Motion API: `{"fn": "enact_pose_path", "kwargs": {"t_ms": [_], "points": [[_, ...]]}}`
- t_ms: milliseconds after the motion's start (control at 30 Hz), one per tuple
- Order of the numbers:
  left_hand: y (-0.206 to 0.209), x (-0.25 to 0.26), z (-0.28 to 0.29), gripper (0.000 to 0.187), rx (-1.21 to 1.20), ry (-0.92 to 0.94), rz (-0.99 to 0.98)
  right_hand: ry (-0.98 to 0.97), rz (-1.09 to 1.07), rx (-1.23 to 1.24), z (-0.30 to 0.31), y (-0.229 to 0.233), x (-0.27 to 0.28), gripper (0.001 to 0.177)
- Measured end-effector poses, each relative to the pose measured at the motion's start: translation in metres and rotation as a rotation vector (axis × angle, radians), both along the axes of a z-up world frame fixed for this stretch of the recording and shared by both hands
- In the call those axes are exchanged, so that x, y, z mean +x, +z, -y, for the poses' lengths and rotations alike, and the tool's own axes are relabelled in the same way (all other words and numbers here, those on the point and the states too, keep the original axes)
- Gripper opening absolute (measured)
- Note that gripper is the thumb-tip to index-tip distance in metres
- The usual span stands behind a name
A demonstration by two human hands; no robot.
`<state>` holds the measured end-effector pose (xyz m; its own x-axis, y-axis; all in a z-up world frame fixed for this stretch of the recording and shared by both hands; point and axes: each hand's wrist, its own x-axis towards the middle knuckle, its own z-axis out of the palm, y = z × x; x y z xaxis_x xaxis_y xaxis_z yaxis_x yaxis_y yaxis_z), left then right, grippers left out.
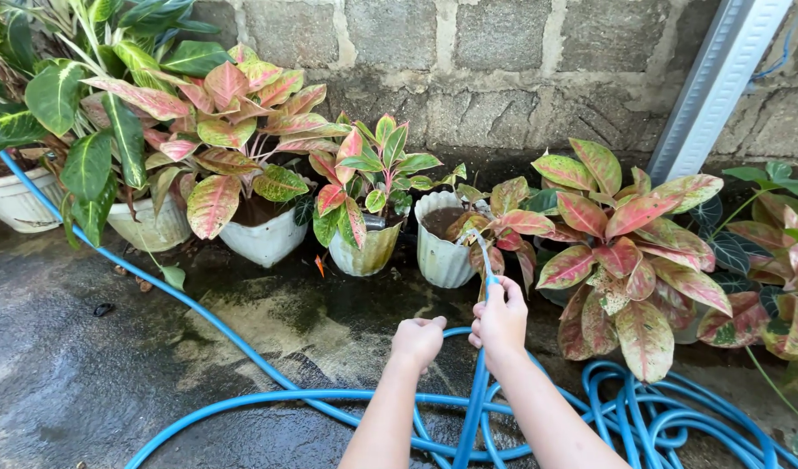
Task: Watering several potted plants using a garden hose.
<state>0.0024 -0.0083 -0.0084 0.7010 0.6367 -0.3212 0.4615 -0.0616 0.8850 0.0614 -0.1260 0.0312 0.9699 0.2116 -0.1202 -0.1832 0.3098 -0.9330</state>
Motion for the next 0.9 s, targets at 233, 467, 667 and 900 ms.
{"fn": "enact_pose_path", "kwargs": {"t_ms": [233, 467, 667, 900], "points": [[0.000, 0.005, 0.005, 0.046, -0.060, -0.008, 0.079, 0.000, 0.000, 0.028, -0.006, 0.000, -0.002, 0.020], [-0.007, 0.010, 0.006, 0.047, -0.145, -0.033, 0.146, -0.007, -0.008, 0.024, -0.008, -0.001, -0.005, 0.019], [-0.018, 0.016, 0.004, 0.048, -0.127, -0.043, 0.181, -0.022, -0.028, 0.027, -0.006, -0.004, -0.003, 0.020], [-0.009, 0.010, 0.008, 0.049, -0.181, -0.111, 0.219, -0.023, -0.011, 0.028, -0.007, -0.010, -0.002, 0.021]]}}
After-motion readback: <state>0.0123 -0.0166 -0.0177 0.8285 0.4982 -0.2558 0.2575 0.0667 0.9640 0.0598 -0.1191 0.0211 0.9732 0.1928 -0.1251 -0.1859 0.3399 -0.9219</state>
